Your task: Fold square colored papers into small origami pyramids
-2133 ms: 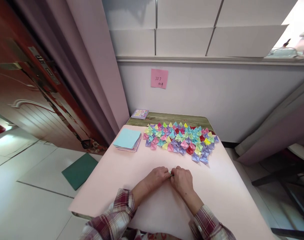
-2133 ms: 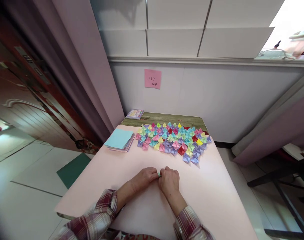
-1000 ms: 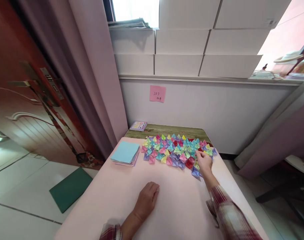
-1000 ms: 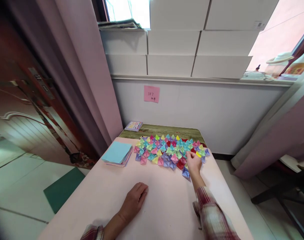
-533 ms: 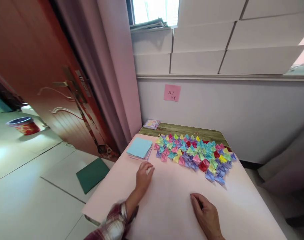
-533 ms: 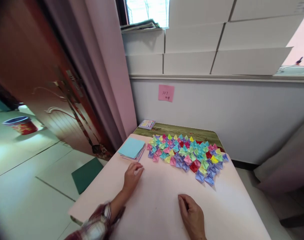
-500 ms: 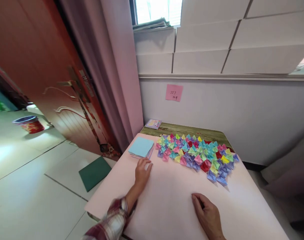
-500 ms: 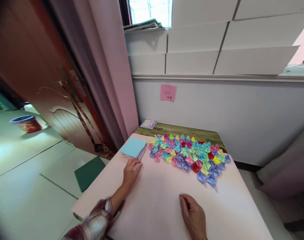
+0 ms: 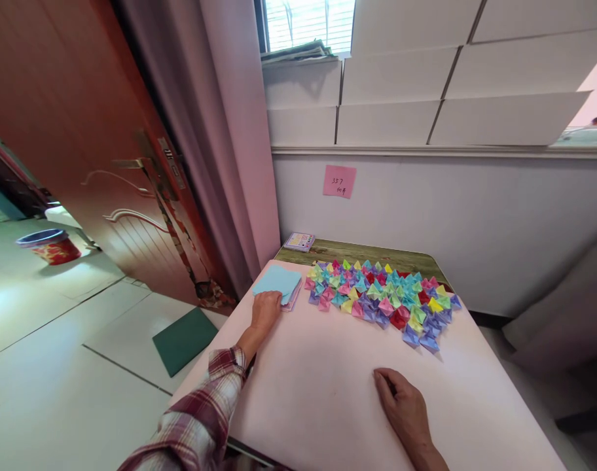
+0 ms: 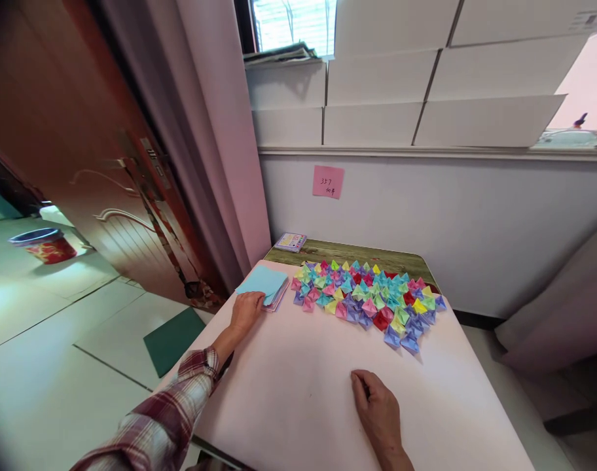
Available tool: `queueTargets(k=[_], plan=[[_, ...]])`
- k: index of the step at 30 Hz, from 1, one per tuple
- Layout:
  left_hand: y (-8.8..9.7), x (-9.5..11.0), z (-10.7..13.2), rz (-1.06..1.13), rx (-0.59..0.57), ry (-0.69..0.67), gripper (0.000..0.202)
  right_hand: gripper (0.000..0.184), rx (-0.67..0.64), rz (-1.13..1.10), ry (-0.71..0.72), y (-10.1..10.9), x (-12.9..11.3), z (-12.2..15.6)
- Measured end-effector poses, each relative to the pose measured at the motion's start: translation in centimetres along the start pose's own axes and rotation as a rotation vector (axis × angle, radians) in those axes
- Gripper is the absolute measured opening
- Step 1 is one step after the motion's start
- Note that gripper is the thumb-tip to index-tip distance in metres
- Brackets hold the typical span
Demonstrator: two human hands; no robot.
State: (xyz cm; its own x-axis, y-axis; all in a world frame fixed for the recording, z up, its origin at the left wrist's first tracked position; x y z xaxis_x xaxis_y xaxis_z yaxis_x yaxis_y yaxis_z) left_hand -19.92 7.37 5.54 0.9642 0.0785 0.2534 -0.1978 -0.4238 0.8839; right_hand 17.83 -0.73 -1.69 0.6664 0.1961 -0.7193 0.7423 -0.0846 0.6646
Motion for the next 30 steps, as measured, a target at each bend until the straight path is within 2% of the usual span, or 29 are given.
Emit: queueTargets(k=[5,7,9,11,12,15,18,20,23,27,30], plan=[[1.9,-0.4,-2.2,-0.037,0.079,0.113,0.023,0.038,0.003,-0.004,0.003,0.2,-0.4,0.0],[2.8,0.3,-2.7,-0.027,0.117,0.105,0.023,0.038,0.014,-0.005,0.007,0.2,-0.5,-0.1],[3.4,2.1,-2.3,0.001,0.139,0.048,0.022,0.037,0.025,-0.007,0.012,0.1,-0.4,-0.1],[3.2,4.8,-0.7,0.054,0.131,-0.053,0.019,0.037,0.038,-0.004,0.022,0.0,-0.2,0.0],[2.8,6.4,0.7,0.132,0.139,-0.154,0.019,0.036,0.049,0.002,0.03,-0.1,-0.1,0.0],[0.7,10.8,5.9,0.338,0.072,-0.375,0.018,0.035,0.109,0.041,0.064,-0.3,0.2,0.2],[-1.7,13.5,11.2,0.482,-0.055,-0.435,0.017,0.049,0.192,0.111,0.148,-0.4,0.0,0.3],[-2.7,14.2,13.8,0.539,-0.111,-0.44,0.015,0.054,0.214,0.168,0.271,-0.3,-0.2,0.2],[-3.3,14.3,16.2,0.596,-0.135,-0.429,0.014,0.046,0.17,0.255,0.463,0.0,-0.6,0.1],[-3.2,14.0,17.3,0.651,-0.149,-0.416,0.019,0.028,0.109,0.264,0.583,0.2,-0.6,0.1],[-3.1,13.5,17.1,0.596,-0.136,-0.398,0.041,0.023,0.087,0.235,0.596,0.0,-0.3,0.2]])
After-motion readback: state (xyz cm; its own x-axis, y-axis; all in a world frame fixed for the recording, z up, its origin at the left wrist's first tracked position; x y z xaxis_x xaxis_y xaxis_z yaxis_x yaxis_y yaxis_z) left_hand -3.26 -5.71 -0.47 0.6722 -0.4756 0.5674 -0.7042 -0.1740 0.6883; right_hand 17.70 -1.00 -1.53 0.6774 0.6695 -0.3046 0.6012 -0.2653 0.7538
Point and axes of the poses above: each hand's wrist, its own z-axis away from the middle knuckle, its own y-axis out of the back of the hand, x = y × z, the point moved 1 cm from there along -z, towards the middle knuckle, and after that the axes turned 2 degrees about x, right-handed, at the moved point
